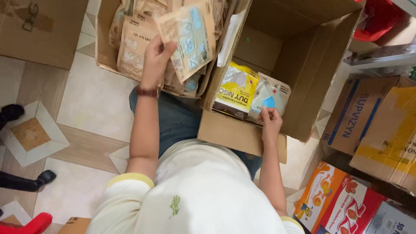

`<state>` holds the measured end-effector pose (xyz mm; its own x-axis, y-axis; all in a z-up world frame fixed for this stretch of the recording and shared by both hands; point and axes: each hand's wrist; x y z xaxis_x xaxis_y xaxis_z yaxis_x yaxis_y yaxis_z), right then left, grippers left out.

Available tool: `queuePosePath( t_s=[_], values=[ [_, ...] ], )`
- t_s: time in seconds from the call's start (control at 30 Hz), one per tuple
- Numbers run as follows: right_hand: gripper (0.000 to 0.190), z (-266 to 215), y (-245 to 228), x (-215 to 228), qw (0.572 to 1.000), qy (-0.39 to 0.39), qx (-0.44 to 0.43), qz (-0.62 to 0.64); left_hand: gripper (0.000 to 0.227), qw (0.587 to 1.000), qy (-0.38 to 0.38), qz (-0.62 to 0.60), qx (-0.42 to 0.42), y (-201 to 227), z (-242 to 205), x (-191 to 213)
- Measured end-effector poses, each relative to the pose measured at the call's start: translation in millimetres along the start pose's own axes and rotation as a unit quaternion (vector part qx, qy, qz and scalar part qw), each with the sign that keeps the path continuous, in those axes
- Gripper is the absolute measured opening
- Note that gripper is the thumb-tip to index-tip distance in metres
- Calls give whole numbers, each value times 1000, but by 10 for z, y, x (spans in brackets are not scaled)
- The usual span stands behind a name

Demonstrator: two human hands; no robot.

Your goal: Sorting and organizing individually packaged face masks between cardboard boxes.

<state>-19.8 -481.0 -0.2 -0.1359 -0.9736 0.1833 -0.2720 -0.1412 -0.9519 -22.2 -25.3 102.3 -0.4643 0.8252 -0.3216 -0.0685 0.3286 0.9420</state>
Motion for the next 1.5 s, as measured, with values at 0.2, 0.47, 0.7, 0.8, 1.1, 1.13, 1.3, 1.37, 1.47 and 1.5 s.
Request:
queuePosePath(
  t_s=[0.2,0.47,0.7,0.8,1.1,1.13,1.3,1.37,1.47,1.5],
  values=[
    [35,-241,-627,-274,993,-100,60,11,15,927,44,264,-262,-65,-655,-415],
    [93,-528,-974,-396,865,-215,-79,447,18,726,-224,346,-550,96,-1135,-1175],
    [65,-400,-690,-26,845,-89,-150,505,22,833,-188,306,-420,90,-1290,-1368],
    [64,-347,-765,38,846,-66,-116,516,44,905,-158,245,-309,44,-1369,-1337],
    [60,-320,-514,169,857,-156,-94,482,24,974,-144,-1,175,-699,-1269,-1383],
    [60,-299,-529,205,857,-155,-94,483,24,974,-146,1,176,-653,-1259,-1370],
    [49,-127,-494,397,865,-42,-101,490,17,974,-139,94,153,-625,-1294,-1264],
    [43,-115,-494,429,885,-24,-71,459,17,978,-145,50,143,-527,-1298,-1331],
    [36,-151,-711,425,903,-1,-41,428,15,981,-136,-6,139,-453,-1309,-1367],
    [35,-167,-819,406,902,5,-41,430,14,982,-120,-18,144,-439,-1306,-1365]
  ],
)
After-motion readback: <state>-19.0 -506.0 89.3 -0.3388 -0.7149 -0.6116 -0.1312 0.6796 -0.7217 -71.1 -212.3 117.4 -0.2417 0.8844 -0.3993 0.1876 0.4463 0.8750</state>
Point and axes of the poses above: each hand's wrist, its own z-axis towards the middle knuckle, its own x-axis out of the back of the hand, y = z × x, and after that the axes turned 9 degrees about y, right-handed
